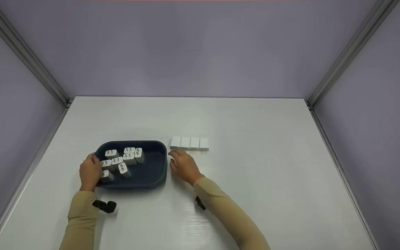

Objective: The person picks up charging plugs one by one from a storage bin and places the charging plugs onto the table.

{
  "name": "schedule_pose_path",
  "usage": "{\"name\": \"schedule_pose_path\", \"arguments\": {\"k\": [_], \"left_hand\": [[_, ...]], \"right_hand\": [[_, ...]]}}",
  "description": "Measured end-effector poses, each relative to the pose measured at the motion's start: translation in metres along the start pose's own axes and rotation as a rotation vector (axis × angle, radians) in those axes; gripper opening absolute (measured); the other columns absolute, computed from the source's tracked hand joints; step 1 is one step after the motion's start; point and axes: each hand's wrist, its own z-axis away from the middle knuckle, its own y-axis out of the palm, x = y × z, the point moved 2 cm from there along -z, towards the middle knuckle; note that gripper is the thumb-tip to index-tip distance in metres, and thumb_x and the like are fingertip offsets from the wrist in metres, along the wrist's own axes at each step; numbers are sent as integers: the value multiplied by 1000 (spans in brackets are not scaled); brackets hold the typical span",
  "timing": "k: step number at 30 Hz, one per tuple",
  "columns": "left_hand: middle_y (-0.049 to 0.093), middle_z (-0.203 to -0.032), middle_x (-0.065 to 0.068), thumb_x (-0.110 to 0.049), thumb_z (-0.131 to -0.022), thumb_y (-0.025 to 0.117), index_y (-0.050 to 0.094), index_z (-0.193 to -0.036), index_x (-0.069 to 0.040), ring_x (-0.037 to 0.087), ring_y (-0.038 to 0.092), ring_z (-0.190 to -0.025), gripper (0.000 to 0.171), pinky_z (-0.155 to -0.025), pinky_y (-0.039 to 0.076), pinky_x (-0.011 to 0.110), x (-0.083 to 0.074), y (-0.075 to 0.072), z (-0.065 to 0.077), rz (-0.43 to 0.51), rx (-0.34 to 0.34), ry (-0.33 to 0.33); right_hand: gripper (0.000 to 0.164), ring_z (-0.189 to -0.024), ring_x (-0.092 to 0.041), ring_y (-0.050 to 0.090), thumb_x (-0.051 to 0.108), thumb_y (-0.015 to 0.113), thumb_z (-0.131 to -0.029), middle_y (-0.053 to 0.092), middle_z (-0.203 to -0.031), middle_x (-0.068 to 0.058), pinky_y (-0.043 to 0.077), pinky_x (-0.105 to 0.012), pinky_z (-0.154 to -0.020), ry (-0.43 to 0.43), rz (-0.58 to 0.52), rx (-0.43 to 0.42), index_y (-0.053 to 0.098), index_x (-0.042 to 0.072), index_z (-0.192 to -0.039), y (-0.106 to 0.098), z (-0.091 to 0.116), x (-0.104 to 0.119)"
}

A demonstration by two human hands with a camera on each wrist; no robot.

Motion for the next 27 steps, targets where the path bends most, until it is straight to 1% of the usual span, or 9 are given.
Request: {"name": "schedule_pose_path", "arguments": {"k": [5, 10, 17, 23, 27], "left_hand": [[63, -116, 35, -14, -101, 31, 55, -126, 12, 51, 63, -101, 43, -86, 49, 59, 1, 0, 0, 4, -8, 13], [63, -115, 36, -13, -102, 31, 55, -125, 12, 51, 63, -101, 42, -85, 49, 59, 0, 0, 1, 12, -8, 17], [64, -112, 35, -13, -101, 33, 57, -123, 11, 51, 64, -99, 41, -84, 49, 58, 0, -1, 3, 13, -20, 19], [63, -114, 36, -13, -101, 31, 56, -124, 11, 52, 63, -101, 42, -85, 48, 59, -1, -2, 2, 6, -16, 11], [63, -116, 36, -14, -101, 30, 55, -125, 11, 52, 62, -103, 42, -87, 48, 59, -1, -1, 1, 1, -8, 1]], "right_hand": [[23, -100, -21, 68, 0, 68, -84, 68, -106, -9, 56, -29, -85, -58, -25, -37, 67, 2, -107, 2, -4, 11], [26, -103, -21, 68, 1, 70, -83, 68, -109, -10, 56, -29, -87, -58, -48, -30, 66, 3, -109, 3, -7, 21], [25, -104, -21, 67, 1, 69, -84, 68, -109, -10, 55, -30, -88, -61, -69, -19, 66, 2, -109, 5, -8, 31], [25, -103, -20, 67, 2, 68, -85, 68, -109, -8, 55, -30, -87, -69, -79, -19, 67, 4, -109, 7, -11, 37], [26, -104, -20, 67, 2, 67, -85, 68, -109, -8, 55, -31, -88, -59, -112, 2, 67, 3, -111, 9, -14, 43]]}}
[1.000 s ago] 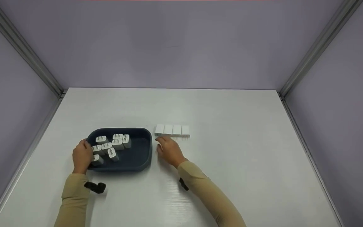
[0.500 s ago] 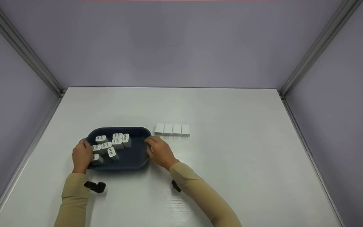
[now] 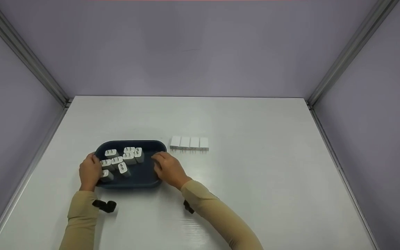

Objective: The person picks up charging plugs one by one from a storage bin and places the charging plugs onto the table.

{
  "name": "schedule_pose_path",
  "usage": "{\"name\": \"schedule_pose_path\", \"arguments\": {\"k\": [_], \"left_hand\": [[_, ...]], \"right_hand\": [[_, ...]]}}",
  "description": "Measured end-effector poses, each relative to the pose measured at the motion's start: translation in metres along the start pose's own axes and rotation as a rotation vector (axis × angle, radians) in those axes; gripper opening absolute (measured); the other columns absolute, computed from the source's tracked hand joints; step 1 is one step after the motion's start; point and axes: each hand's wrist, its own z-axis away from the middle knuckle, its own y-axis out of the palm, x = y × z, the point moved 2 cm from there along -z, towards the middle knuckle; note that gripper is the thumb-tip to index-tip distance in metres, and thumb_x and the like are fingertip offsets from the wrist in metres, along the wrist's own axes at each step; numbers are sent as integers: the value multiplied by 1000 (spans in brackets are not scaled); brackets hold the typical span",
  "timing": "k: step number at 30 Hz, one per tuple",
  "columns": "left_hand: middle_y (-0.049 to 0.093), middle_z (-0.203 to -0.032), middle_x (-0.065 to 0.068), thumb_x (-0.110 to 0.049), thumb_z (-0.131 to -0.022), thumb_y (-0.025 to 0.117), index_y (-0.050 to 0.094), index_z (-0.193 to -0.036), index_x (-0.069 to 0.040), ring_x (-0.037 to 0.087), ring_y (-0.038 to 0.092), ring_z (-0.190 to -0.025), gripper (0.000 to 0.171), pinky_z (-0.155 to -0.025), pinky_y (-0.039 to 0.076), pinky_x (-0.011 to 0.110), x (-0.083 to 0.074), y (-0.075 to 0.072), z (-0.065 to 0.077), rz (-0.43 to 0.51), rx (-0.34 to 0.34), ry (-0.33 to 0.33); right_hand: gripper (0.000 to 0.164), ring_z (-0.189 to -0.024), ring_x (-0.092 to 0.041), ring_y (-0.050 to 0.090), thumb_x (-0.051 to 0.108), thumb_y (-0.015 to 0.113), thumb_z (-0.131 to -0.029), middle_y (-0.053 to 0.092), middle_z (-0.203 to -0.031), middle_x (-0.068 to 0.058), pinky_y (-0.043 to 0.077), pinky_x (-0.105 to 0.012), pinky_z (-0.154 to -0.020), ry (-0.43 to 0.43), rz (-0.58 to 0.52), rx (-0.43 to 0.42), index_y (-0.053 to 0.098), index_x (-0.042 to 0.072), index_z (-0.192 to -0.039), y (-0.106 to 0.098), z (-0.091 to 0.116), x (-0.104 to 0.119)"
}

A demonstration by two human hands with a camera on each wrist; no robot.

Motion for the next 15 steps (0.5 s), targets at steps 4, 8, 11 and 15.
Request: {"name": "schedule_pose_path", "arguments": {"k": [4, 8, 11, 15], "left_hand": [[63, -117, 34, -14, -102, 30, 55, -127, 11, 51, 63, -103, 43, -87, 48, 59, 1, 1, 0, 4, 18, 2], [64, -118, 33, -16, -101, 31, 55, -127, 10, 50, 63, -103, 43, -86, 49, 58, 2, 0, -1, 11, 20, -7], [63, -118, 34, -16, -101, 31, 54, -127, 10, 50, 62, -104, 43, -87, 48, 58, 2, 0, -1, 17, 22, -18], [61, -122, 34, -16, -101, 30, 53, -129, 10, 50, 61, -107, 44, -89, 48, 58, 1, 1, -3, 29, 43, -30]], "right_hand": [[26, -104, -21, 67, 4, 68, -85, 68, -110, -9, 55, -32, -87, 34, -34, 39, 66, 4, -111, 1, -4, 6], [25, -103, -21, 67, 4, 67, -86, 67, -110, -9, 55, -32, -86, 59, -60, 69, 66, 3, -112, 3, -8, 12], [26, -103, -22, 67, 4, 68, -86, 68, -109, -10, 55, -33, -86, 68, -79, 79, 66, 4, -112, 4, -10, 15], [25, -104, -21, 67, 5, 66, -87, 68, -109, -9, 55, -33, -87, 96, -99, 105, 66, 5, -112, 6, -12, 18]]}}
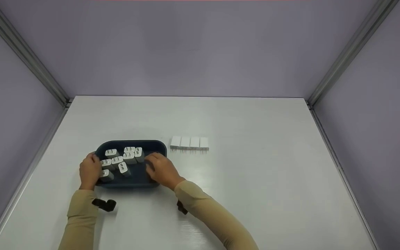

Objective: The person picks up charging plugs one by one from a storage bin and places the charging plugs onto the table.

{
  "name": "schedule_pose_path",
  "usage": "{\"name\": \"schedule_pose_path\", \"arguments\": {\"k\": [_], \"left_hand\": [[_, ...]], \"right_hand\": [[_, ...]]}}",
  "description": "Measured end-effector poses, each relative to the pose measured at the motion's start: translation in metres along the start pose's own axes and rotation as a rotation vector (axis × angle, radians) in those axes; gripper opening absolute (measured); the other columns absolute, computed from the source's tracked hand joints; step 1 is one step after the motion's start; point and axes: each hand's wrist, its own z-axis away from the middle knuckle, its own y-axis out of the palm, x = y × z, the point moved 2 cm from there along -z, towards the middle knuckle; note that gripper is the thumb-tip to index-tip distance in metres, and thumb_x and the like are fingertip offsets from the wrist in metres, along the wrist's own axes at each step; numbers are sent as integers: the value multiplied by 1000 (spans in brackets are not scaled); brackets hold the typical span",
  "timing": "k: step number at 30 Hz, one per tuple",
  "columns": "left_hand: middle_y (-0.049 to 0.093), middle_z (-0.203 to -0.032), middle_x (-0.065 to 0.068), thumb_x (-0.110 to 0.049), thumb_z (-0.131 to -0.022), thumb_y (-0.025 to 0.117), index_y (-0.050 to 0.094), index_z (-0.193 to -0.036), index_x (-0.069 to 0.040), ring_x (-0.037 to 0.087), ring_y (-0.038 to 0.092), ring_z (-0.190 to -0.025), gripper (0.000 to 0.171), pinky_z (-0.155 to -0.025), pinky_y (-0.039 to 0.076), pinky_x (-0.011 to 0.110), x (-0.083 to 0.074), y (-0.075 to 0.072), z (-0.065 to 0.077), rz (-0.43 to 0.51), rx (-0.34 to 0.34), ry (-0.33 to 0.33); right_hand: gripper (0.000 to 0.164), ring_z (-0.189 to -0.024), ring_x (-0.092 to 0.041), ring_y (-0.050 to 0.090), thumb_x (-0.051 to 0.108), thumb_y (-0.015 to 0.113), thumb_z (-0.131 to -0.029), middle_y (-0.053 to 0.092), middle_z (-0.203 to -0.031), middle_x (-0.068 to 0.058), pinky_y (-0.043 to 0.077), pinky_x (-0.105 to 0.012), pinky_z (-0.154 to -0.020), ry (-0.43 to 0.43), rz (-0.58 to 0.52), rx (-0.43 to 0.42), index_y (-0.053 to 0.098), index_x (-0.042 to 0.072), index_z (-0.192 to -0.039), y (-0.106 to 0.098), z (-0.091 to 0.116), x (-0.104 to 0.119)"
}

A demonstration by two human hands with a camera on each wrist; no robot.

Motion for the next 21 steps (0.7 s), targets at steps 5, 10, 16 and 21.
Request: {"name": "schedule_pose_path", "arguments": {"k": [5, 10, 16, 21], "left_hand": [[60, -124, 33, -16, -101, 29, 52, -130, 10, 49, 61, -110, 45, -91, 47, 58, -1, 2, -2, 3, 22, -4], [60, -124, 33, -16, -101, 29, 53, -129, 11, 49, 60, -111, 45, -92, 47, 57, -2, 2, -4, 0, 16, 0], [61, -123, 34, -16, -101, 31, 54, -128, 11, 50, 61, -109, 44, -90, 48, 58, -3, 1, -5, -3, -4, 4], [61, -120, 35, -13, -101, 31, 54, -127, 12, 51, 61, -107, 42, -89, 48, 59, -2, -2, -6, -14, -26, 7]], "right_hand": [[24, -104, -21, 67, 8, 64, -90, 68, -110, -8, 55, -32, -88, 69, -27, 52, 66, 4, -113, 6, 0, 3], [23, -104, -21, 68, 9, 63, -91, 68, -110, -9, 55, -33, -87, 99, -48, 74, 66, 5, -113, 13, -3, 9], [23, -104, -21, 68, 11, 62, -91, 69, -110, -8, 55, -31, -89, 109, -46, 97, 67, 5, -113, 22, -8, 15], [24, -107, -20, 68, 11, 62, -92, 70, -112, -8, 54, -30, -91, 119, -65, 125, 67, 4, -114, 30, -10, 20]]}}
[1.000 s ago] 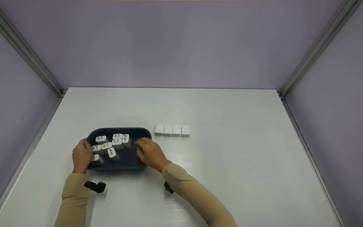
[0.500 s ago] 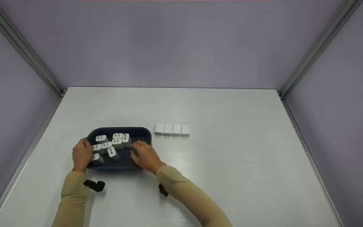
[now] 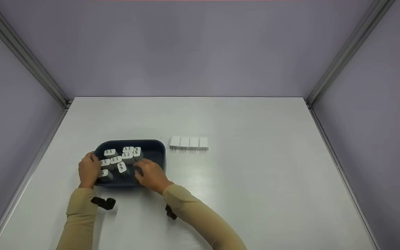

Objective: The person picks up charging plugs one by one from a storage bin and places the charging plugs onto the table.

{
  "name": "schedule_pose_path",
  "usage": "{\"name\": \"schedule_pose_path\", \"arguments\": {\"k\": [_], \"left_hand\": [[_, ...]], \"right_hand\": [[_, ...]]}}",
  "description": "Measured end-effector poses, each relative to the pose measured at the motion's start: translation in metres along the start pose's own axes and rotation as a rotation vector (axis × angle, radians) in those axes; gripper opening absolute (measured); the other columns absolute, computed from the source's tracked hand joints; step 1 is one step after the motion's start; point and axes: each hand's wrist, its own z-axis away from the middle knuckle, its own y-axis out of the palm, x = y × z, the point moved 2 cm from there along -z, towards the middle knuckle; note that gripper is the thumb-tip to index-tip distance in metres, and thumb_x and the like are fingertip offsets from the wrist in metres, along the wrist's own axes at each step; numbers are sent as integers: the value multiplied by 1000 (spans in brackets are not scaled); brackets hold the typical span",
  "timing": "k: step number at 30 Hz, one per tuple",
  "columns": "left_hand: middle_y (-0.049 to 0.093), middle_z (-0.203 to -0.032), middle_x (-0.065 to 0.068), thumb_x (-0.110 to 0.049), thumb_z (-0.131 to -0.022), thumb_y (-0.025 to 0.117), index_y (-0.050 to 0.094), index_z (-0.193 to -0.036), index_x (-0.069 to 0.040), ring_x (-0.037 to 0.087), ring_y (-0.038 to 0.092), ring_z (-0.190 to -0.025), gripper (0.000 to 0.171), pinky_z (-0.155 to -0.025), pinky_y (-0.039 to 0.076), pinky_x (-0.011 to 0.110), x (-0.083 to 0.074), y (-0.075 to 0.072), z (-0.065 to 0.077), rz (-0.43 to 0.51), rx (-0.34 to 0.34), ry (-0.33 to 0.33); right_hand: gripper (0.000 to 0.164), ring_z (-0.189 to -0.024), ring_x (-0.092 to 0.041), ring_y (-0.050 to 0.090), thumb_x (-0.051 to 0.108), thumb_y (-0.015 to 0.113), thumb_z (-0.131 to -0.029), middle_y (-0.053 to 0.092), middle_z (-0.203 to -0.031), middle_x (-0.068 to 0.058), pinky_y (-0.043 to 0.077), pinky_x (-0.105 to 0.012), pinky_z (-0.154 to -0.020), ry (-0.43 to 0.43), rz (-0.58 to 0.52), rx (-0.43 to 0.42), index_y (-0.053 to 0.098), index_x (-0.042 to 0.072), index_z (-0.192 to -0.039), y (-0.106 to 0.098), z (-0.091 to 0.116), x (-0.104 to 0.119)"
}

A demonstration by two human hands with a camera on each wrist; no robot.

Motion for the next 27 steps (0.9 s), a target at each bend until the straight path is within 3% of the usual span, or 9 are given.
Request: {"name": "schedule_pose_path", "arguments": {"k": [15, 27], "left_hand": [[62, -120, 34, -15, -101, 31, 54, -127, 10, 50, 61, -107, 43, -90, 47, 59, 4, 0, 0, -6, -5, -15], [62, -119, 34, -15, -101, 31, 55, -127, 9, 51, 62, -105, 43, -88, 48, 59, 5, 1, 0, -4, -11, -5]], "right_hand": [[24, -107, -22, 68, 13, 62, -92, 71, -111, -10, 54, -31, -93, 81, -37, 66, 68, 3, -113, 10, -11, 10], [38, -109, -24, 67, 29, 68, -90, 71, -115, -14, 53, -32, -93, 287, -140, 172, 68, 1, -116, 27, -28, 11]]}}
